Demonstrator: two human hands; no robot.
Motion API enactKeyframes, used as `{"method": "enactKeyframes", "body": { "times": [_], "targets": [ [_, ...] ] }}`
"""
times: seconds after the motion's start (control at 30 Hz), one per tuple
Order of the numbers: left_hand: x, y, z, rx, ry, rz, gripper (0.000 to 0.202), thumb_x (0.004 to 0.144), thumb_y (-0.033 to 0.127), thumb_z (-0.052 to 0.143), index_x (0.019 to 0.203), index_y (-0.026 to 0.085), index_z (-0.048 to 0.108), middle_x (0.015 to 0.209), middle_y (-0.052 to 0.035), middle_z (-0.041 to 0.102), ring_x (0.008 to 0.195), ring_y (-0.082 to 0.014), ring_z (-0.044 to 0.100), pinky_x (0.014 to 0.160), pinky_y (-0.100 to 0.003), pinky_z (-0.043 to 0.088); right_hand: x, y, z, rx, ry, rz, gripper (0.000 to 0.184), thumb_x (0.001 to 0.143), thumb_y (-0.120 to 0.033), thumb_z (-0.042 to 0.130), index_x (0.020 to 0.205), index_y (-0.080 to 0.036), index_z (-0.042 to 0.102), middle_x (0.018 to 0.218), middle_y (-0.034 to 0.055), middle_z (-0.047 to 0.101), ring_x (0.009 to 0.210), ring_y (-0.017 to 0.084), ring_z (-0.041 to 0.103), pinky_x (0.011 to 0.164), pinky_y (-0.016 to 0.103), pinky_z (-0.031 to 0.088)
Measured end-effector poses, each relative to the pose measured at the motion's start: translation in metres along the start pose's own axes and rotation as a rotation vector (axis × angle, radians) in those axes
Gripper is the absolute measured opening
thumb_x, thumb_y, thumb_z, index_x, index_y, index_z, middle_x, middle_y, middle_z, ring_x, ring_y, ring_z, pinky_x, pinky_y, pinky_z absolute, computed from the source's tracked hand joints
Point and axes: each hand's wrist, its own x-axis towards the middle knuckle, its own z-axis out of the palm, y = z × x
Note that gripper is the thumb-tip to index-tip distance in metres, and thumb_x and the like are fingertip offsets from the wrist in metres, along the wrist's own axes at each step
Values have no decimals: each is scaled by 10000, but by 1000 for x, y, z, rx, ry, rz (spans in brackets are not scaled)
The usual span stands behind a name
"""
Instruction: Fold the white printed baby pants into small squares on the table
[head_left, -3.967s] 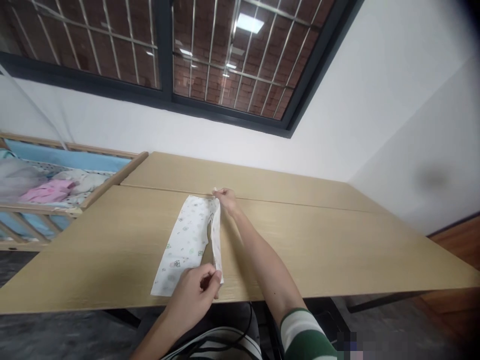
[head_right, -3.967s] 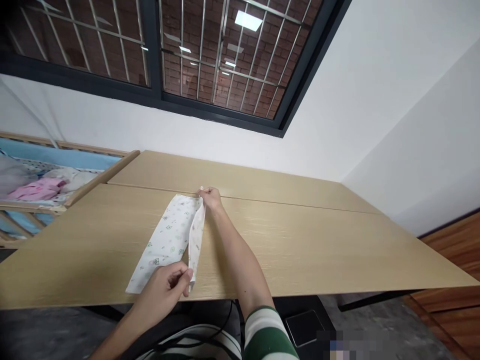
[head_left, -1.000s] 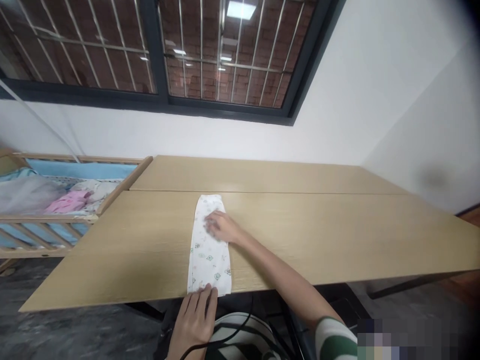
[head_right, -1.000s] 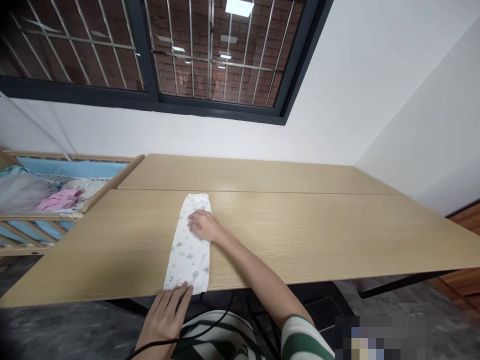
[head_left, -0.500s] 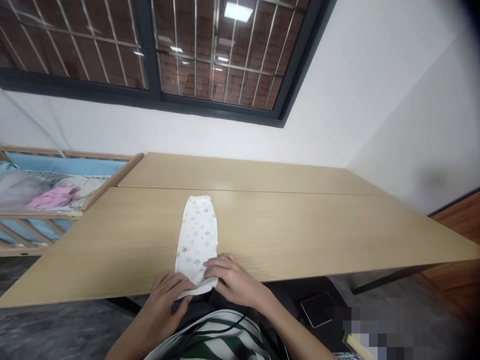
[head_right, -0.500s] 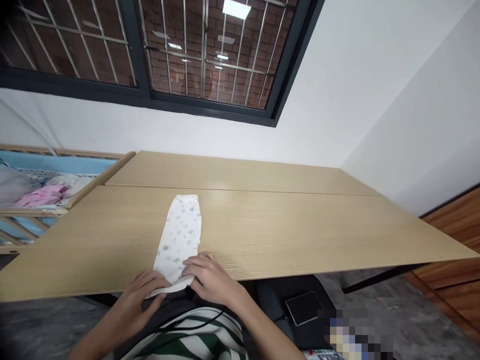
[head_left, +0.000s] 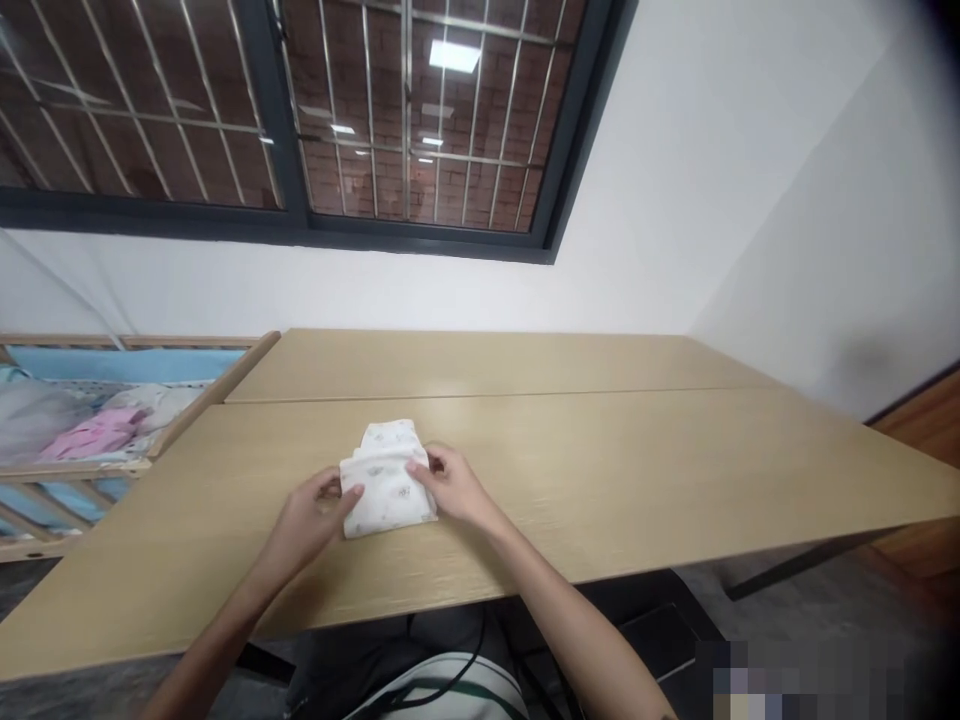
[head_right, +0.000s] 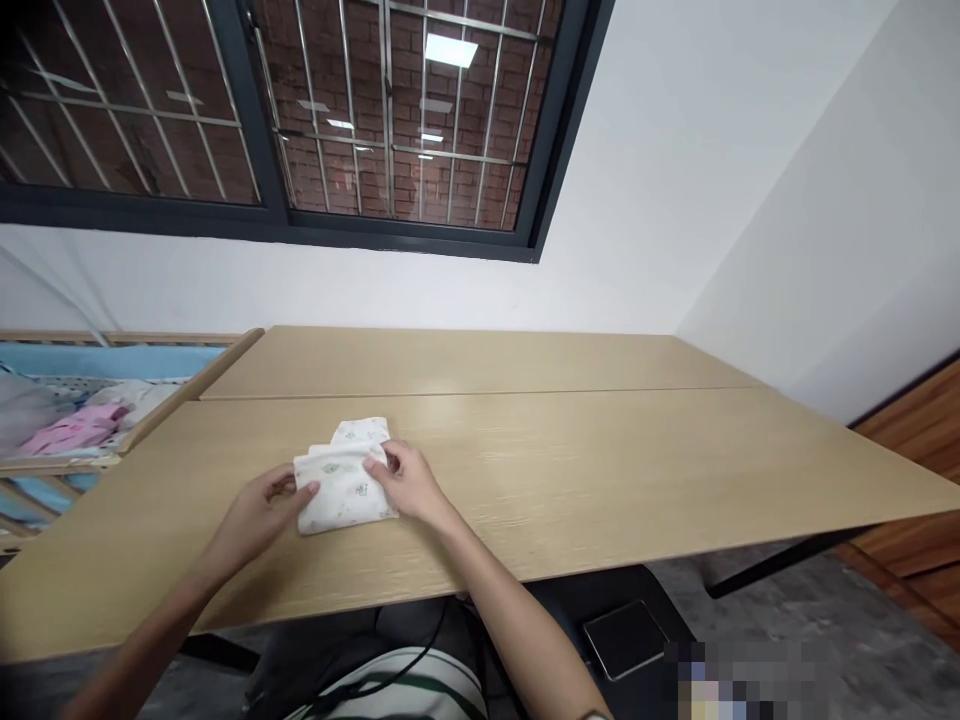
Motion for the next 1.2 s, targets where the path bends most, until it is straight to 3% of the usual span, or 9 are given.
{"method": "enactKeyframes", "body": {
  "times": [0.2, 0.3, 0.4, 0.5, 0.63, 0.77, 0.9, 1.0, 1.2],
  "targets": [
    [78, -22, 13, 57, 42, -60, 508, 840, 555, 602, 1129, 137, 612, 918, -98, 758, 793, -237, 724, 703, -343, 584, 72, 56, 12, 110, 150, 162, 191, 851, -284, 674, 1005, -181, 628, 859, 19, 661, 749, 160, 604, 673, 268, 486],
    [93, -32, 19, 188, 51, -98, 474, 840, 451, 603, 1187, 129, 596, 1005, -139, 751, 910, -284, 725, 821, -417, 581, 91, 81, 11, 2, 163, 228, 237, 850, -283, 668, 1053, -174, 609, 922, 41, 673, 818, 184, 635, 748, 317, 532],
    [71, -33, 28, 434, 135, 18, 502, 895, 433, 575, 1295, 131, 561, 1255, -199, 685, 1195, -357, 637, 1021, -520, 498, 93, 85, 1, -191, 167, 132, 391, 902, -347, 636, 1239, -158, 574, 1172, 121, 665, 1070, 239, 638, 949, 414, 525],
    [21, -29, 45, 698, 168, 317, 511, 988, 463, 468, 1381, 140, 506, 1382, -202, 625, 1278, -356, 589, 1068, -522, 470, 80, 67, -10, -373, 59, -111, 502, 979, -373, 560, 1428, -158, 492, 1430, 178, 560, 1347, 281, 517, 1140, 477, 407],
    [-38, -25, 74, 894, 99, 468, 564, 984, 471, 484, 1449, 153, 466, 1487, -200, 549, 1345, -381, 539, 1021, -503, 510, 57, 31, 1, -461, -380, -415, 540, 1040, -404, 492, 1545, -228, 417, 1636, 122, 384, 1503, 256, 373, 1221, 444, 321],
    [-53, -32, 89, 904, 70, 494, 441, 956, 487, 538, 1231, 153, 624, 1221, -178, 697, 1189, -377, 635, 1023, -526, 520, 46, 27, 27, -482, -705, -537, 533, 1081, -462, 401, 1563, -236, 417, 1648, 93, 375, 1541, 217, 317, 1242, 390, 279],
    [-47, -41, 85, 922, 92, 580, 500, 961, 483, 546, 1299, 119, 596, 1328, -209, 648, 1269, -379, 590, 1056, -513, 514, 61, 52, 37, -558, -738, -484, 569, 1082, -517, 358, 1560, -217, 438, 1650, 103, 361, 1561, 232, 270, 1269, 443, 205],
    [-44, -42, 80, 942, 106, 609, 552, 970, 443, 544, 1402, 99, 531, 1445, -225, 575, 1362, -380, 522, 1044, -485, 528, 84, 71, 33, -609, -672, -407, 615, 1065, -560, 370, 1597, -249, 380, 1691, 79, 253, 1576, 244, 223, 1285, 456, 148],
    [-32, -41, 79, 929, 57, 598, 497, 990, 394, 517, 1389, 101, 560, 1446, -217, 586, 1359, -366, 540, 1050, -490, 533, 120, 90, 28, -645, -578, -382, 622, 1065, -567, 337, 1620, -286, 323, 1695, 25, 257, 1583, 218, 194, 1293, 426, 122]
  ]
}}
